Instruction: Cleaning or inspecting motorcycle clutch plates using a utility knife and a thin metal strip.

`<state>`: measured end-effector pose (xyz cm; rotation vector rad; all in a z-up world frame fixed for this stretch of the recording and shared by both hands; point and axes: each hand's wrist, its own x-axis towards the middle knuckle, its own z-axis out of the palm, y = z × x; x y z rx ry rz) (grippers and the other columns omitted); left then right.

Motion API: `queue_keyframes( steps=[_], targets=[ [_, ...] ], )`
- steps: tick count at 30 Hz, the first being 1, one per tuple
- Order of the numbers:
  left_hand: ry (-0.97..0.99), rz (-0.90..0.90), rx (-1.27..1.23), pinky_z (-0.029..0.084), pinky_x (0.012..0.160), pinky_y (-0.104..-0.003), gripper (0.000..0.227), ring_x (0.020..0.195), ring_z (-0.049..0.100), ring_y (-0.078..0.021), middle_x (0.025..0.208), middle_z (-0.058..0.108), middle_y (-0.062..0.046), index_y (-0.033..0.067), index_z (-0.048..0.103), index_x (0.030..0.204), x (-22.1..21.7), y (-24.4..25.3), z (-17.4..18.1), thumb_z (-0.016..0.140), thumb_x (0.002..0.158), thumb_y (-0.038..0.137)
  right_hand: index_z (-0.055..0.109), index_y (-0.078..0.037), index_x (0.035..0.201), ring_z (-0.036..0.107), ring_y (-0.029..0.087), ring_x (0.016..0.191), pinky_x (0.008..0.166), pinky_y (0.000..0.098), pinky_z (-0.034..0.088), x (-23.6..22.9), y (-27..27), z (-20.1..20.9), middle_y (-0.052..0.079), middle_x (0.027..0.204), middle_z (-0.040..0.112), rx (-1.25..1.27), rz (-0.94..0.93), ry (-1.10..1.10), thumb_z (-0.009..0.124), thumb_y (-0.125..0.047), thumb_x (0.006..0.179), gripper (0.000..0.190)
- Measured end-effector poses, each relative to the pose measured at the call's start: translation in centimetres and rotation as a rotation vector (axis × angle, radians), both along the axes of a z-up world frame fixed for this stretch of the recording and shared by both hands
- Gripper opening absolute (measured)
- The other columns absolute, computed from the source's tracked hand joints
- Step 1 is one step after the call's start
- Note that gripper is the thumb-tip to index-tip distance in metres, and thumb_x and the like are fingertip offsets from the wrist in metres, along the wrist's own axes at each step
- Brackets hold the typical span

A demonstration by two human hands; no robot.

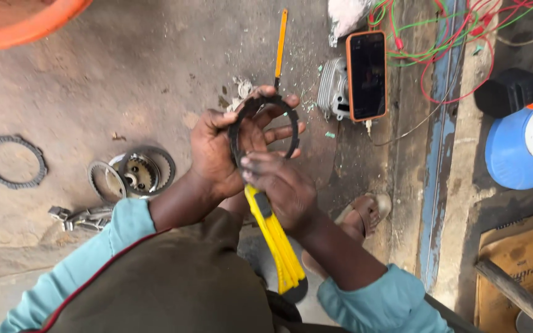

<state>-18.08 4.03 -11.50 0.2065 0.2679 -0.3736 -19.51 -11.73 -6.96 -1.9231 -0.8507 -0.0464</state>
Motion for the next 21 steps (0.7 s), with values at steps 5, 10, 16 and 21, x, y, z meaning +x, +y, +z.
queue_keyframes(
  steps=[5,10,16,21],
  targets=[
    [-0.127,0.002,-0.130,0.051,0.109,-0.061,0.068,0.132,0.054,-0.0411,0.156,0.049,-0.022,0.0103,0.050,0.152,-0.2,-0.4,-0.2,0.049,0.093,0.043,0.072,0.003,0.106,0.074,0.032,0.116,0.100,0.0408,0.062,0.8,-0.3,0.5,0.018,0.119,0.072,-0.042,0.007,0.015,0.074,-0.003,0.093,0.014],
    [-0.013,-0.015,-0.043,0.050,0.112,-0.062,0.064,0.139,0.053,-0.0425,0.160,0.047,-0.020,0.0136,0.048,0.149,-0.4,0.0,0.4,0.051,0.092,0.044,0.073,0.001,0.106,0.074,0.032,0.116,0.100,0.0416,0.059,0.7,-0.2,0.8,0.017,0.118,0.073,-0.099,0.022,0.003,0.072,-0.001,0.092,0.014],
    [-0.136,-0.003,-0.071,0.050,0.109,-0.061,0.064,0.138,0.054,-0.0427,0.158,0.049,-0.020,0.0124,0.052,0.149,0.5,0.2,-0.2,0.052,0.093,0.043,0.070,0.000,0.103,0.072,0.032,0.117,0.103,0.0447,0.059,0.9,0.3,1.2,0.017,0.118,0.071,-0.025,0.013,0.001,0.074,-0.004,0.092,0.013],
    [-0.072,-0.017,-0.076,0.048,0.110,-0.056,0.065,0.133,0.053,-0.0424,0.154,0.048,-0.022,0.0101,0.051,0.150,0.1,0.0,0.6,0.053,0.094,0.043,0.073,0.002,0.111,0.073,0.029,0.120,0.102,0.0373,0.061,1.1,0.2,1.7,0.016,0.124,0.072,-0.116,-0.034,0.027,0.074,-0.003,0.095,0.016]
  ],
)
